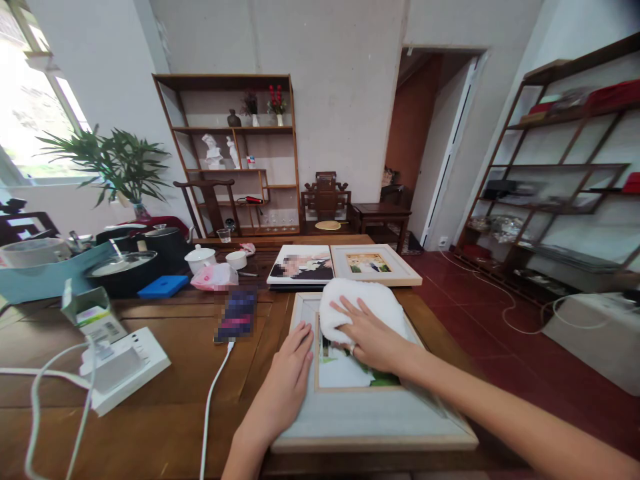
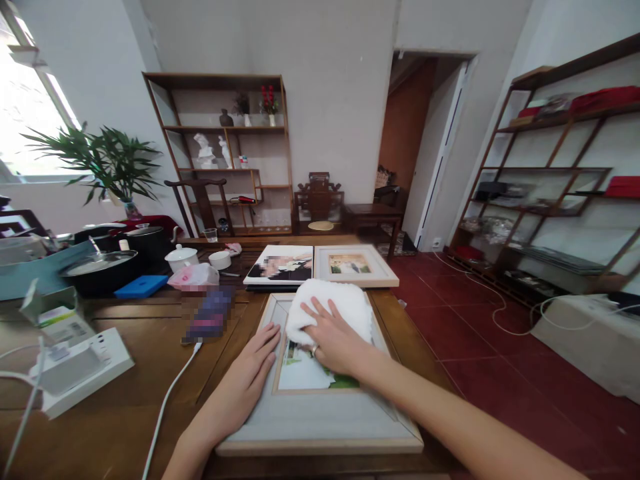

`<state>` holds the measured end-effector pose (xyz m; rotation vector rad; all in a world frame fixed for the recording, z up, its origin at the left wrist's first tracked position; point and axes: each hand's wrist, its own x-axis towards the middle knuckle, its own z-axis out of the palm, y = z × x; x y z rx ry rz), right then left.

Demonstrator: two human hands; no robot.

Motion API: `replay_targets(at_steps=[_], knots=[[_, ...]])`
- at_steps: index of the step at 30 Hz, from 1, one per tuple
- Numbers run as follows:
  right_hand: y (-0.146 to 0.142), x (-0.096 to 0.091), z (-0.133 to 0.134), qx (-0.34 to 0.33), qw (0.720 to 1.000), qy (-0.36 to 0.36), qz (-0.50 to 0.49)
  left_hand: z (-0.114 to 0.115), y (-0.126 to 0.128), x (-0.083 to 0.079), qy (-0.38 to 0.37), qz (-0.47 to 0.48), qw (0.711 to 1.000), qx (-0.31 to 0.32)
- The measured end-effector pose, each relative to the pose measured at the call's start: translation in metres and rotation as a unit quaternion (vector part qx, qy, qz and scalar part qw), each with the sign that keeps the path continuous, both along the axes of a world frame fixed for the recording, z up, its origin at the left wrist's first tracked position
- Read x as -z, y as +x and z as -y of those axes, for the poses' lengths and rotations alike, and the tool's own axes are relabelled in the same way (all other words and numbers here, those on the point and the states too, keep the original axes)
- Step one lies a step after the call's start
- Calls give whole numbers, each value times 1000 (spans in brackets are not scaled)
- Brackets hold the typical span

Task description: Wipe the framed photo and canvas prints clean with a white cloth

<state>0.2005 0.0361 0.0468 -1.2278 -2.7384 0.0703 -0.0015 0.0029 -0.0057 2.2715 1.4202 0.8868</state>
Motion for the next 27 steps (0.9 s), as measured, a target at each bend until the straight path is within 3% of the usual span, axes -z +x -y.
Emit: replay_targets(at_steps=[3,5,12,17,19,22,27], knots=[[-1,2,-20,-27,999,16,15,1,0,0,-4,7,1000,-5],[-2,0,-16,-43,999,4,9,1,0,0,2,24,1000,-11],[2,-23,60,-100,985,-137,-27,-1,0,4,19,40,999,-13],[-9,-12,92,-115,967,-228,11,-2,0,4,11,30,999,-11],[-11,-5,93,-103,972,-212,3,-1,0,3,4,29,1000,-12],[-5,-1,83,-59,989,-132,-33,3,1,-2,-9,23,1000,-11],[4,3,31,37,996,-27,-74,8,2,-13,-21,23,999,7]])
